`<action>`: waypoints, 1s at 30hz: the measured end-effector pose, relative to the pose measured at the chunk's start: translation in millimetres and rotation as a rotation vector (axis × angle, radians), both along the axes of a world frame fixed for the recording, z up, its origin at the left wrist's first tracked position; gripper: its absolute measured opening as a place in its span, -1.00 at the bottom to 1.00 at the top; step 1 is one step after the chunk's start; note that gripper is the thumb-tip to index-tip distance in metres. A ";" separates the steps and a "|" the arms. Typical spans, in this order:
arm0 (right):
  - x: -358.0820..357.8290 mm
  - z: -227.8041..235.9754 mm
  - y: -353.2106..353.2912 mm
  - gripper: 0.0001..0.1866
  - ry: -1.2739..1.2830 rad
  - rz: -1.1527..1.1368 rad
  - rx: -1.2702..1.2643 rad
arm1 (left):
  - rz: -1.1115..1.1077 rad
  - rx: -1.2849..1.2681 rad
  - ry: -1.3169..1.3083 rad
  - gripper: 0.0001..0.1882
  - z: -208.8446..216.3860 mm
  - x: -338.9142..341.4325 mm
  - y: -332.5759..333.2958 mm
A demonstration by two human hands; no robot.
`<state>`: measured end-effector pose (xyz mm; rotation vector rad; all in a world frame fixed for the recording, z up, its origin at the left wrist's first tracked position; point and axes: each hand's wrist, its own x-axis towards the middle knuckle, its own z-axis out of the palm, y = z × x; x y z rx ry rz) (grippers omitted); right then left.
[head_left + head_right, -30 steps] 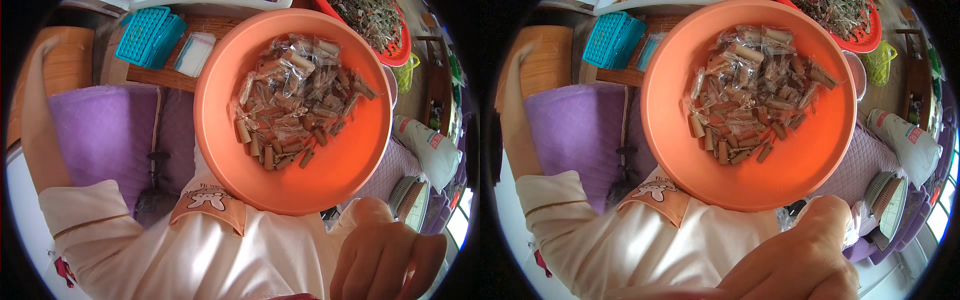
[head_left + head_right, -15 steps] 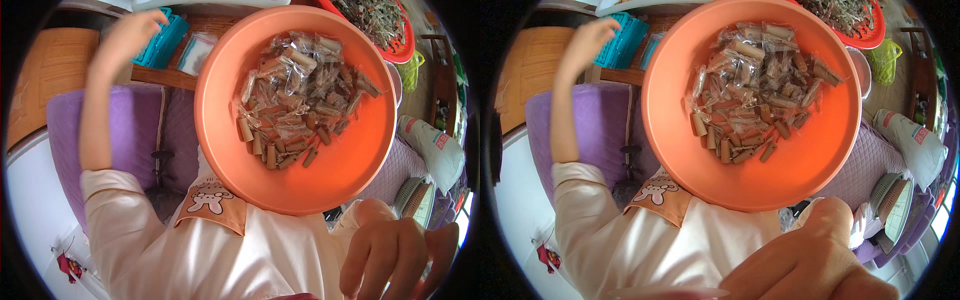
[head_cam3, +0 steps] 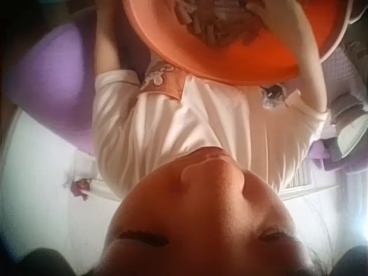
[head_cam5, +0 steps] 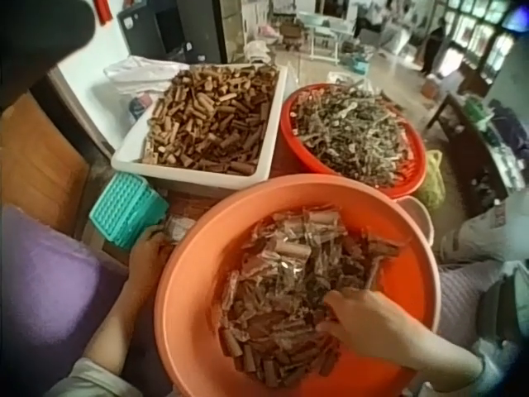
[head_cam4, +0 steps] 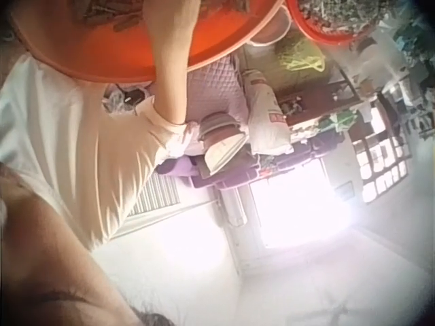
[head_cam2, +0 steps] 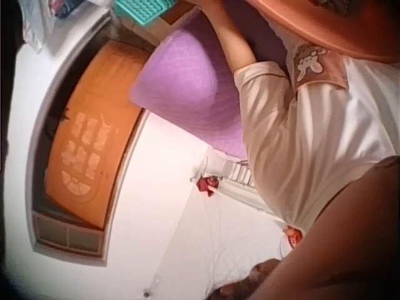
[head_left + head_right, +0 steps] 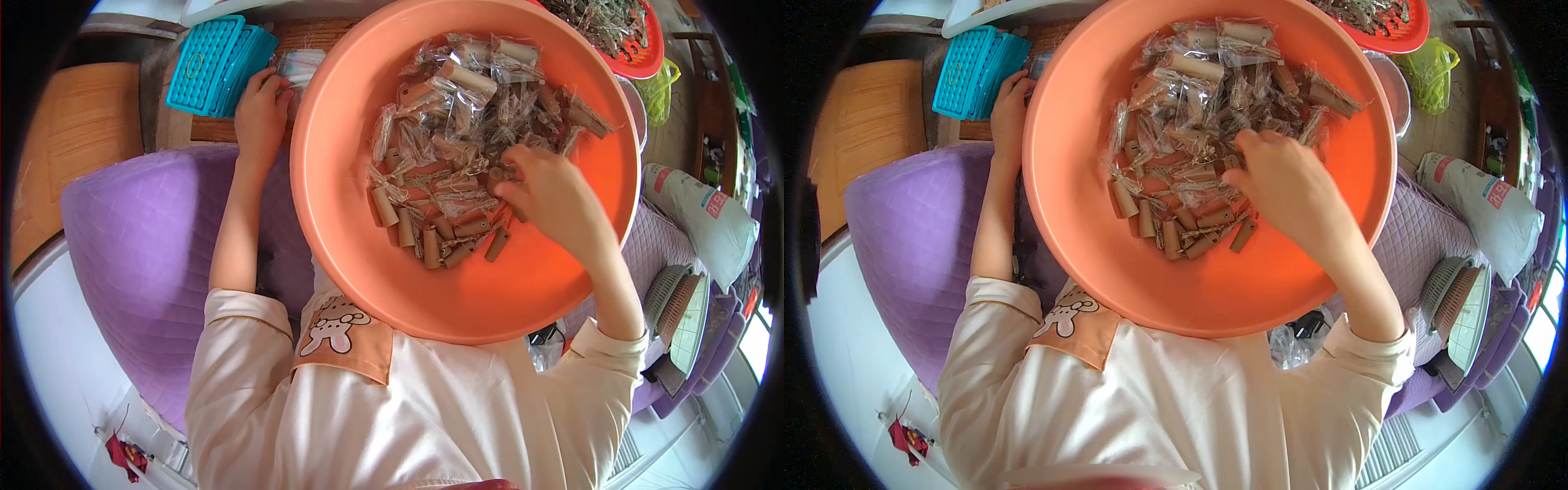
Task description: The person packs small wooden cylinders into small plastic zip bags by hand.
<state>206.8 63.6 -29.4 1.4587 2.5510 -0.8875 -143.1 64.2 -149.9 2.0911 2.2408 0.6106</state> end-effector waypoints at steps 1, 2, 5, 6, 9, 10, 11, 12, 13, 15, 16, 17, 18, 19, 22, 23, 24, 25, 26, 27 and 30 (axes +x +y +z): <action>-0.7 -9.2 -2.4 -0.78 -0.003 -0.007 0.002 | 0.023 -0.028 -0.107 -0.69 0.3 0.8 1.7; -3.7 -16.5 -4.6 -0.78 -0.029 -0.012 0.003 | 0.016 -0.027 -0.109 -0.69 2.1 2.7 3.4; -10.3 -27.3 -4.9 -0.79 -0.109 0.020 -0.019 | 0.029 0.062 -0.083 -0.64 8.5 8.0 7.2; -11.3 -28.5 -3.8 -0.79 -0.158 0.068 -0.041 | 0.063 0.046 -0.106 -0.63 9.2 7.4 8.7; -5.1 -24.4 -0.4 -0.81 -0.023 0.078 0.045 | 0.144 -0.061 -0.192 -0.64 13.2 11.3 9.5; -2.8 -20.6 1.4 -0.81 -0.022 0.077 0.045 | 0.198 -0.154 -0.253 -0.66 14.2 12.4 8.5; 0.0 -13.3 2.9 -0.83 0.098 0.003 0.037 | 0.195 -0.154 -0.253 -0.66 11.6 9.4 7.5; 1.5 -3.3 3.0 -0.85 0.220 -0.071 0.029 | 0.140 -0.091 -0.168 -0.68 9.0 2.7 4.4; 1.5 7.2 3.0 -0.85 0.221 -0.072 0.028 | 0.086 -0.030 -0.085 -0.70 7.1 -1.7 2.2; 2.3 28.0 -1.0 -0.86 0.278 -0.263 -0.081 | 0.045 0.009 -0.110 -0.74 14.8 -4.0 -0.5; 3.5 32.4 -4.1 -0.86 0.278 -0.266 -0.080 | 0.006 0.050 -0.134 -0.79 18.0 -4.0 -0.5; 5.2 35.8 -6.9 -0.85 0.359 -0.317 -0.092 | 0.005 0.049 -0.133 -0.79 18.6 -3.1 0.7; 5.9 38.4 -9.0 -0.84 0.443 -0.361 -0.103 | 0.020 0.077 -0.193 -0.81 19.9 -2.1 2.2; 6.0 40.5 -11.7 -0.84 0.448 -0.354 -0.102 | 0.036 0.106 -0.252 -0.83 21.0 -1.4 3.3; 5.7 42.6 -18.3 -0.84 0.539 -0.400 -0.173 | 0.122 -0.048 -0.254 -0.84 20.2 1.1 9.7; 6.1 39.1 -20.3 -0.84 0.577 -0.457 -0.195 | 0.180 -0.124 -0.307 -0.86 24.6 4.3 9.8; 7.8 37.2 -22.8 -0.85 0.613 -0.517 -0.214 | 0.185 -0.118 -0.303 -0.86 21.9 0.7 10.1; 9.3 34.6 -25.9 -0.85 0.618 -0.509 -0.213 | 0.099 -0.014 -0.227 -0.84 14.8 -4.7 10.5; 10.6 31.8 -29.4 -0.87 0.687 -0.527 -0.193 | 0.015 0.088 -0.149 -0.81 12.3 -8.9 10.1; 10.7 30.0 -31.8 -0.89 0.754 -0.546 -0.175 | 0.000 0.125 -0.080 -0.77 15.6 -6.9 9.4; 3.6 38.9 -36.1 -0.91 0.739 -0.697 -0.207 | -0.006 0.191 -0.108 -0.85 27.2 -5.1 3.9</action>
